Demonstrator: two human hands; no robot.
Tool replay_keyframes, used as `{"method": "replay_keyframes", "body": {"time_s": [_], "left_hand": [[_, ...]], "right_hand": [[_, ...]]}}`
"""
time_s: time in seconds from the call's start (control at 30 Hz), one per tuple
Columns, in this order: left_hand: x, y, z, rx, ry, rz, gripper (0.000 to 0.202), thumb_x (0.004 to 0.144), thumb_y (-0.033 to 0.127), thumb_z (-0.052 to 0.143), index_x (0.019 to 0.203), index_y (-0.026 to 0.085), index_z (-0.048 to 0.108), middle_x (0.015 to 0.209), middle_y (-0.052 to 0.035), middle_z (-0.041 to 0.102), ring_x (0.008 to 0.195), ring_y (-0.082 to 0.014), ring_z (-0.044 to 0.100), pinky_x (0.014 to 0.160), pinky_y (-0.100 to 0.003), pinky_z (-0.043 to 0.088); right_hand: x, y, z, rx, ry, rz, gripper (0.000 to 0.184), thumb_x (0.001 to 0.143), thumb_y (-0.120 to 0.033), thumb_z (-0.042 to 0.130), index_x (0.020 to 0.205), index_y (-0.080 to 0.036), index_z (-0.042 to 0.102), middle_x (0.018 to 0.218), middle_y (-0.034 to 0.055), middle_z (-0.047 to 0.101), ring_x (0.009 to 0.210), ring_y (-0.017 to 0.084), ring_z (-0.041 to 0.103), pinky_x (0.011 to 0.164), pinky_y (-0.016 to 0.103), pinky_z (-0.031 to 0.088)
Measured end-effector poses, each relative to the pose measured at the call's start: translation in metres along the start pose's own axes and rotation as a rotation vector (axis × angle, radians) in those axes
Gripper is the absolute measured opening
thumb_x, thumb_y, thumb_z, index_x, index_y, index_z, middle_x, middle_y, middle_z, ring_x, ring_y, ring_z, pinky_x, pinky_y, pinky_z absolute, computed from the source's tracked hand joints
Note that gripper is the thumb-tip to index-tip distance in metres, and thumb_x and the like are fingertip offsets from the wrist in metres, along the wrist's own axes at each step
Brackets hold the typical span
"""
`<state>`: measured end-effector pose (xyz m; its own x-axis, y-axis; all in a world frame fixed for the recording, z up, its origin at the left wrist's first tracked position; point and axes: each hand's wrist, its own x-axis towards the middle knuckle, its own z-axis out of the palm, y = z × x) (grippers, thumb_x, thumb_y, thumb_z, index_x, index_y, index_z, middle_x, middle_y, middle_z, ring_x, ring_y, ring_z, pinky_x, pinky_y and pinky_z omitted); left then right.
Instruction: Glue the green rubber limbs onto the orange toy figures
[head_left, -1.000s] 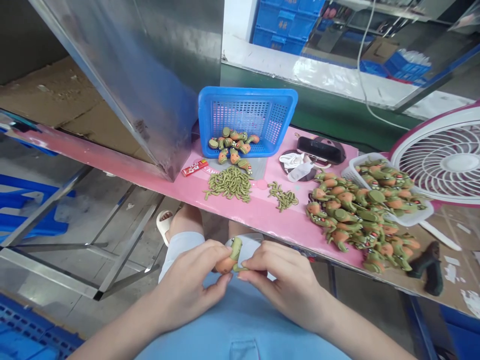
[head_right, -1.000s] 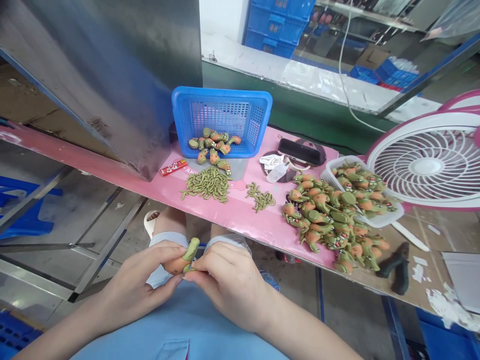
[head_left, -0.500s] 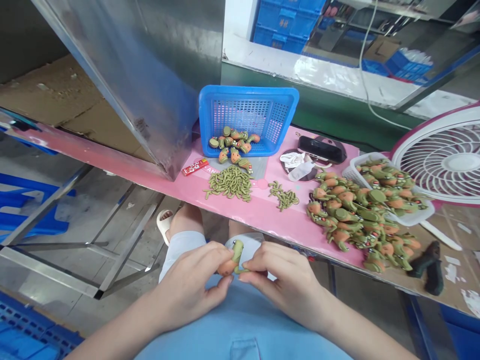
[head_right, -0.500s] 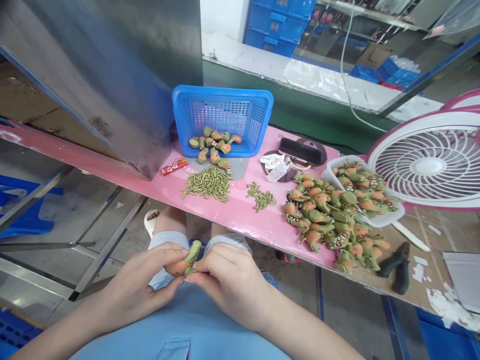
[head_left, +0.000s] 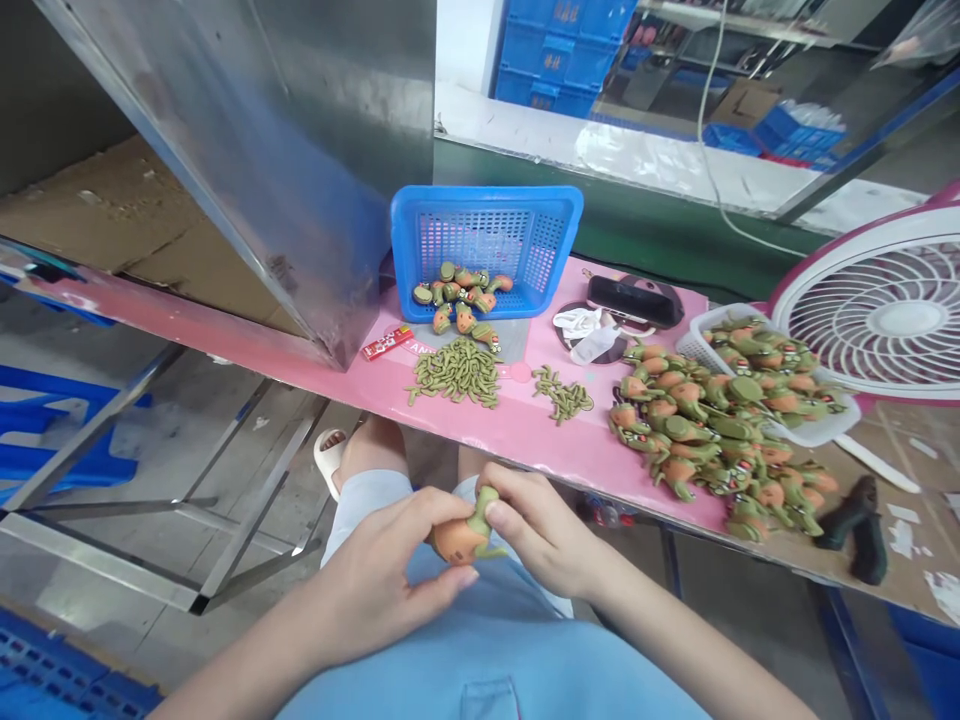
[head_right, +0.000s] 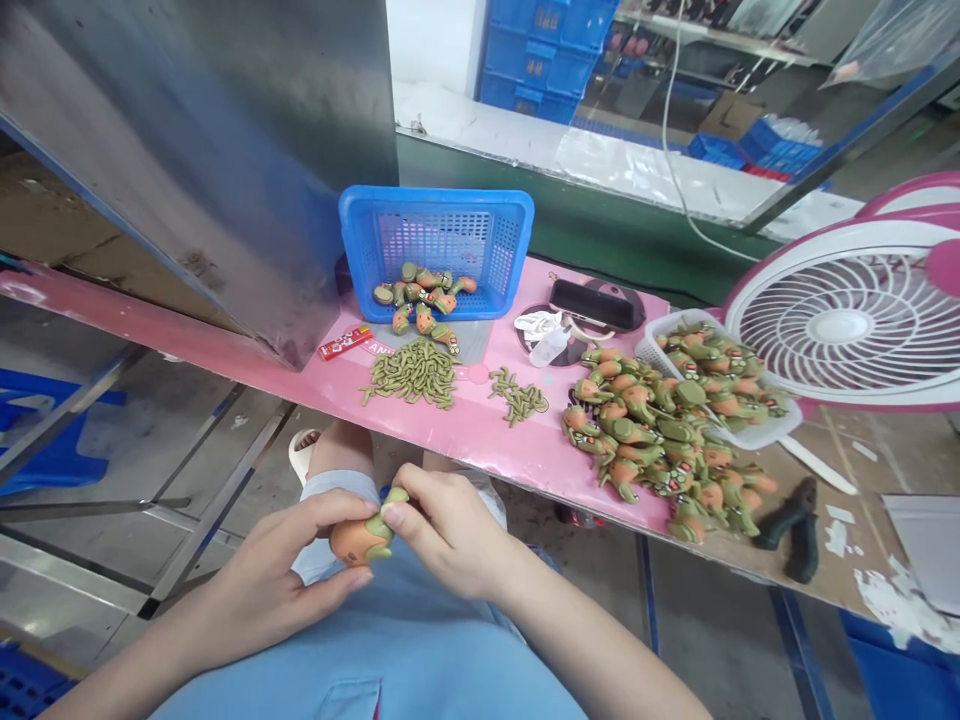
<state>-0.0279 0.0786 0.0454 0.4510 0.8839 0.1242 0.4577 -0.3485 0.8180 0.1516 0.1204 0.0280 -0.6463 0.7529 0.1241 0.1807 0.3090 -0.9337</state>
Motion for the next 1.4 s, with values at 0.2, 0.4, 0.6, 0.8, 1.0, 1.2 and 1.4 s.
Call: {"method": "replay_keyframes", "body": {"time_s": [0.2,0.4,0.6,0.8,1.0,1.2,1.4], "left_hand": [[0.002,0.001,-0.002,0.004,-0.041,0.062,0.020,0.079,0.018,0.056,0.097,0.021,0.047,0.085,-0.0027,0.063,0.073,-0.0140,0.061,0.065,-0.022,0.049],[0.007,0.002,-0.002,0.054,-0.030,0.135,0.027,0.083,0.042,0.048,0.094,0.017,0.046,0.081,-0.0053,0.062,0.070,-0.0144,0.059,0.062,-0.021,0.048],[0.015,-0.001,0.003,0.192,-0.073,0.129,0.046,0.080,0.061,0.031,0.066,0.019,0.042,0.055,0.0037,0.047,0.046,-0.0103,0.045,0.043,-0.020,0.036],[0.016,-0.002,0.005,0.233,-0.048,0.165,0.047,0.083,0.060,0.022,0.064,0.020,0.037,0.053,0.0054,0.042,0.043,-0.0089,0.041,0.041,-0.019,0.033],[0.015,-0.001,0.004,0.187,-0.066,0.158,0.045,0.084,0.058,0.023,0.063,0.020,0.037,0.055,0.0051,0.041,0.045,-0.0097,0.039,0.043,-0.021,0.031],[0.013,-0.004,0.006,-0.250,-0.083,-0.082,0.047,0.076,0.065,0.038,0.062,0.020,0.039,0.056,0.0055,0.038,0.049,-0.0097,0.036,0.046,-0.021,0.029],[0.005,-0.010,0.021,-0.950,-0.039,-0.403,0.050,0.068,0.069,0.049,0.063,0.020,0.039,0.050,0.0051,0.044,0.038,-0.0065,0.034,0.038,-0.019,0.026]], "right_hand": [[0.004,-0.004,-0.004,0.131,-0.082,0.080,0.045,0.091,-0.055,0.029,0.064,-0.019,0.033,0.054,-0.0054,0.031,0.048,0.010,0.029,0.046,0.023,0.023],[0.003,-0.004,-0.005,0.180,-0.072,0.052,0.043,0.092,-0.051,0.030,0.061,-0.020,0.029,0.053,-0.0064,0.025,0.047,0.009,0.024,0.045,0.024,0.020],[0.003,-0.008,-0.001,0.139,-0.051,0.053,0.042,0.092,-0.048,0.029,0.061,-0.020,0.027,0.052,-0.0065,0.024,0.046,0.010,0.023,0.045,0.024,0.020],[0.001,-0.007,0.001,0.093,-0.048,0.074,0.042,0.092,-0.048,0.028,0.061,-0.020,0.027,0.052,-0.0062,0.027,0.046,0.010,0.024,0.045,0.024,0.021],[0.002,-0.006,0.002,0.089,-0.054,0.070,0.043,0.092,-0.049,0.027,0.061,-0.020,0.027,0.052,-0.0063,0.026,0.046,0.010,0.024,0.045,0.024,0.021],[0.003,-0.012,0.000,0.125,0.015,0.064,0.035,0.092,-0.047,0.032,0.070,-0.019,0.037,0.059,-0.0044,0.036,0.052,0.011,0.033,0.049,0.024,0.027],[0.005,-0.015,0.000,0.270,0.027,0.100,0.022,0.081,-0.029,0.047,0.098,-0.017,0.047,0.061,-0.0029,0.042,0.052,0.012,0.038,0.046,0.022,0.030]]}}
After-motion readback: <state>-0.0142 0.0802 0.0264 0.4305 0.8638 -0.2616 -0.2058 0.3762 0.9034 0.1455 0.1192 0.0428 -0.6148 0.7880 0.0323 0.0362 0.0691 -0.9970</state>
